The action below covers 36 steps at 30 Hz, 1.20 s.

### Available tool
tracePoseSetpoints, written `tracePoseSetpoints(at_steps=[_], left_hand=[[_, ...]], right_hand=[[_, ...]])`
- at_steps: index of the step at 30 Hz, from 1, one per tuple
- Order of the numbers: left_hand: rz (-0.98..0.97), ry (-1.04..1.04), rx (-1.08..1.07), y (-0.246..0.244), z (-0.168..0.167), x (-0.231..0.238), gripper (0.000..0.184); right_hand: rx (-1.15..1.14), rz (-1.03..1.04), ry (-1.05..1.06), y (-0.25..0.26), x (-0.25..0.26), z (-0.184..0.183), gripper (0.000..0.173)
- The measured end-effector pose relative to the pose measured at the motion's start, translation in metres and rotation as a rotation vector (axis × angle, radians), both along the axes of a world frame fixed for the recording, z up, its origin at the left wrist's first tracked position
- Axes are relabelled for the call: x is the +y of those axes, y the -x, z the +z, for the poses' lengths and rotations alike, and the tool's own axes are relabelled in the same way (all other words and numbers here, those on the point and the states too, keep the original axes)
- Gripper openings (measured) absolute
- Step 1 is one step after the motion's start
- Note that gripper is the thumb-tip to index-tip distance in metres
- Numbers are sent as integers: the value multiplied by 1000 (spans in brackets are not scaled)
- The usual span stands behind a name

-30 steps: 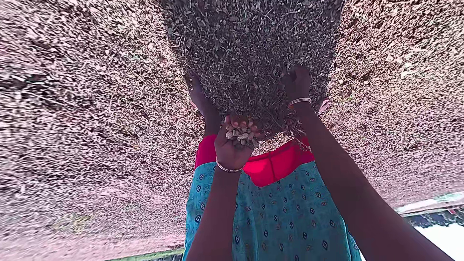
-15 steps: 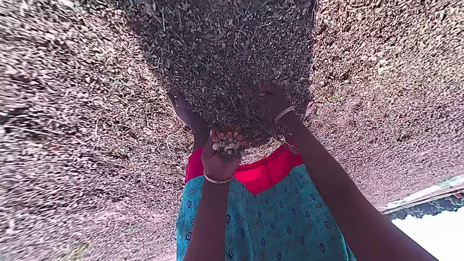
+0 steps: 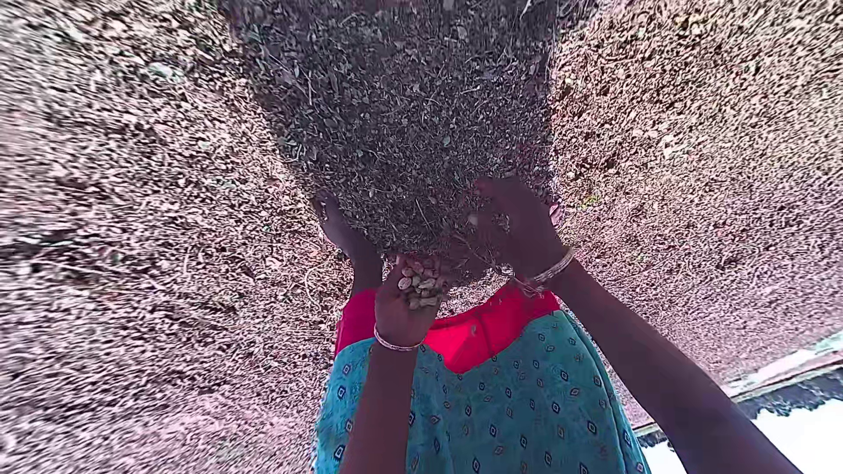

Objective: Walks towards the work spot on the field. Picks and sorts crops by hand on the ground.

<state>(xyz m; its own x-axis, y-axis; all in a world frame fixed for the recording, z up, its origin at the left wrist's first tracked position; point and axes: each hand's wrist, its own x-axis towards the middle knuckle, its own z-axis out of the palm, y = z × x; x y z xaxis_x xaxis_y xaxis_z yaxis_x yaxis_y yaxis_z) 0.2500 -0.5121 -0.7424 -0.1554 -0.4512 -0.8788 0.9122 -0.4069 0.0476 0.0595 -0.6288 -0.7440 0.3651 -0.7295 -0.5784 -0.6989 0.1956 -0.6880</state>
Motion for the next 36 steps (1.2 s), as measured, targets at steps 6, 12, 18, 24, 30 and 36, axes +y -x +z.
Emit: tracePoseSetpoints(at_steps=[6,12,18,24,30,36], left_hand=[[20,95,153,-2,3,2,35],[107,90,170,-5,-1,6,38],[158,133,190,-10,1,2,36],[163,138,189,-11,1,6,33],[160,139,218,-12,-1,10,33],[206,126,213,-13,1,0,35]], right_hand=[[532,-518,-38,66,-129,-158,73],[530,302,-199,-25,-84,-166,73],[273,866,-718,-6,-38,-88,41],[621,-112,-93,97,-111,-150,65],[770,-390,-160,18,-177,-210,85],[378,643,-225,-80,-102,-158,67]])
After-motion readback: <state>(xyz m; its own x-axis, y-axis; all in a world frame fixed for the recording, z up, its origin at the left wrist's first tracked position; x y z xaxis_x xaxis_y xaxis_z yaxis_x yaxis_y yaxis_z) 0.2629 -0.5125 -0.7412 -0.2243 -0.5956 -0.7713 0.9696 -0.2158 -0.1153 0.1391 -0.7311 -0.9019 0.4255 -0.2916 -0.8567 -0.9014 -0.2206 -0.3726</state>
